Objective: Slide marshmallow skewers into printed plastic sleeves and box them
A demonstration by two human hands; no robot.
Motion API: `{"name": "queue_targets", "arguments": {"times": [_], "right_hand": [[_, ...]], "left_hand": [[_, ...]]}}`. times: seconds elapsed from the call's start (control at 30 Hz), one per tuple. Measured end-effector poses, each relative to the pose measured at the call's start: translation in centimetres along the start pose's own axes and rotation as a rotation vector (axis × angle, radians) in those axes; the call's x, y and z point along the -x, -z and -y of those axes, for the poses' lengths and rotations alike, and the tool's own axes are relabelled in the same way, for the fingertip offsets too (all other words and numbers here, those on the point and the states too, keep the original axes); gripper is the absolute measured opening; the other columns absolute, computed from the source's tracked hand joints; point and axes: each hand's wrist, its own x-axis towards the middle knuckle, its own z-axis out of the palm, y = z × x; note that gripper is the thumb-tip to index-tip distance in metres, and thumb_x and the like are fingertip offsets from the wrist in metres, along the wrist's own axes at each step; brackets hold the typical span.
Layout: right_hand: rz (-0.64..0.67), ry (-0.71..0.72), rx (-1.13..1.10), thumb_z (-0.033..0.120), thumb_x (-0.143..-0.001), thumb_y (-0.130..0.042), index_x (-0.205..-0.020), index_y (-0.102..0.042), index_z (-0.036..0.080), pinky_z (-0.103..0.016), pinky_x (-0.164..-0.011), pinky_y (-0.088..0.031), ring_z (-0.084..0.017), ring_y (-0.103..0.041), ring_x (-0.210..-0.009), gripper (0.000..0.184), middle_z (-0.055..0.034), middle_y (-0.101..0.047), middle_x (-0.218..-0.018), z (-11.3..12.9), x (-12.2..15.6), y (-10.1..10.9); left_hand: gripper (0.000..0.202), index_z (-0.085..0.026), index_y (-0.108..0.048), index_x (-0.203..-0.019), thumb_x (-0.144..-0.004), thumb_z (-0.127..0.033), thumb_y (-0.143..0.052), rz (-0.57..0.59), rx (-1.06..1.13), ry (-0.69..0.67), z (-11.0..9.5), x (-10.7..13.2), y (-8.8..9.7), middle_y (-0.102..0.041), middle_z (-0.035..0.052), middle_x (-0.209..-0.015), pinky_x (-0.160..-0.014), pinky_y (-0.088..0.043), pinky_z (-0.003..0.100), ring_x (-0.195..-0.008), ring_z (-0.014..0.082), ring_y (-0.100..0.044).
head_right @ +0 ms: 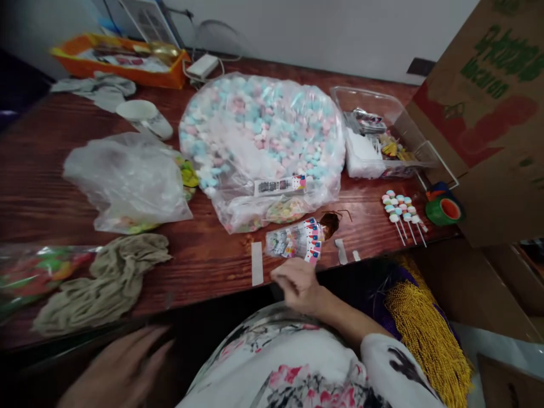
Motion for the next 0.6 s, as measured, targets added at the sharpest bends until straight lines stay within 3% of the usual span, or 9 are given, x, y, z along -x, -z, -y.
{"name": "queue_targets", "arguments": {"times": [0.1,0.17,0.23,0.33,0.47,0.6], "right_hand": [[-0.254,-0.261,0.030,0.018,-0.088,-0.054,-0.087,-0.066,0.020,-0.029,-0.060,-0.048,-0.015,-0.061,-0.064,0.013,-0.0028,-0.066,-0.071,-1.0,1.2,2.8],[-0.357,-0.325,0.111,0.020,-0.088,-0.056,-0.087,-0.067,0.022,-0.030,-0.061,-0.049,-0.016,-0.061,-0.064,0.011,-0.0025,-0.067,-0.072,-1.6,2.3,4.8],[-0.400,-0.342,0.215,0.020,-0.088,-0.056,-0.090,-0.067,0.022,-0.032,-0.064,-0.050,-0.016,-0.062,-0.066,0.012,-0.0029,-0.067,-0.074,-2.5,3.5,7.6],[-0.422,-0.382,0.479,0.019,-0.089,-0.053,-0.093,-0.067,0.021,-0.034,-0.070,-0.051,-0.018,-0.063,-0.075,0.015,-0.0056,-0.068,-0.081,-4.2,5.3,13.5],[-0.472,-0.547,1.002,0.026,-0.091,-0.052,-0.093,-0.068,0.018,-0.038,-0.079,-0.047,-0.022,-0.060,-0.085,0.018,-0.0099,-0.069,-0.088,-7.4,7.1,20.9],[-0.305,-0.786,1.316,0.035,-0.088,-0.055,-0.095,-0.070,0.015,-0.038,-0.075,-0.040,-0.027,-0.056,-0.090,0.026,-0.0157,-0.068,-0.094,-10.5,6.8,24.1]], "left_hand": [[0.029,-0.018,-0.066,-0.113,-0.089,-0.016,-0.051,-0.040,-0.016,-0.119,-3.9,-10.2,-4.4,-0.067,0.0102,-0.111,-0.090,-0.054,0.040,-0.104,0.0253,-0.060],[0.036,-0.011,-0.064,-0.118,-0.085,-0.011,-0.050,0.082,-0.021,-0.270,-6.5,-16.8,-6.5,-0.065,0.0155,-0.118,-0.092,-0.051,0.043,-0.109,0.0282,-0.059],[0.038,-0.009,-0.064,-0.117,-0.084,-0.006,-0.047,0.191,-0.071,-0.300,-7.9,-21.2,-7.8,-0.064,0.0190,-0.120,-0.088,-0.051,0.044,-0.110,0.0304,-0.058],[0.038,-0.010,-0.064,-0.116,-0.085,-0.003,-0.044,0.165,-0.108,-0.374,-7.1,-23.3,-9.0,-0.064,0.0196,-0.119,-0.084,-0.051,0.040,-0.106,0.0292,-0.061],[0.043,-0.014,-0.058,-0.127,-0.087,-0.005,-0.044,0.049,-0.166,-0.414,-4.7,-22.5,-9.9,-0.064,0.0180,-0.120,-0.084,-0.051,0.039,-0.102,0.0281,-0.062],[0.044,-0.013,-0.060,-0.123,-0.081,-0.007,-0.048,0.175,-0.132,-0.393,-5.1,-22.5,-8.5,-0.061,0.0179,-0.124,-0.088,-0.051,0.040,-0.107,0.0295,-0.060]]}}
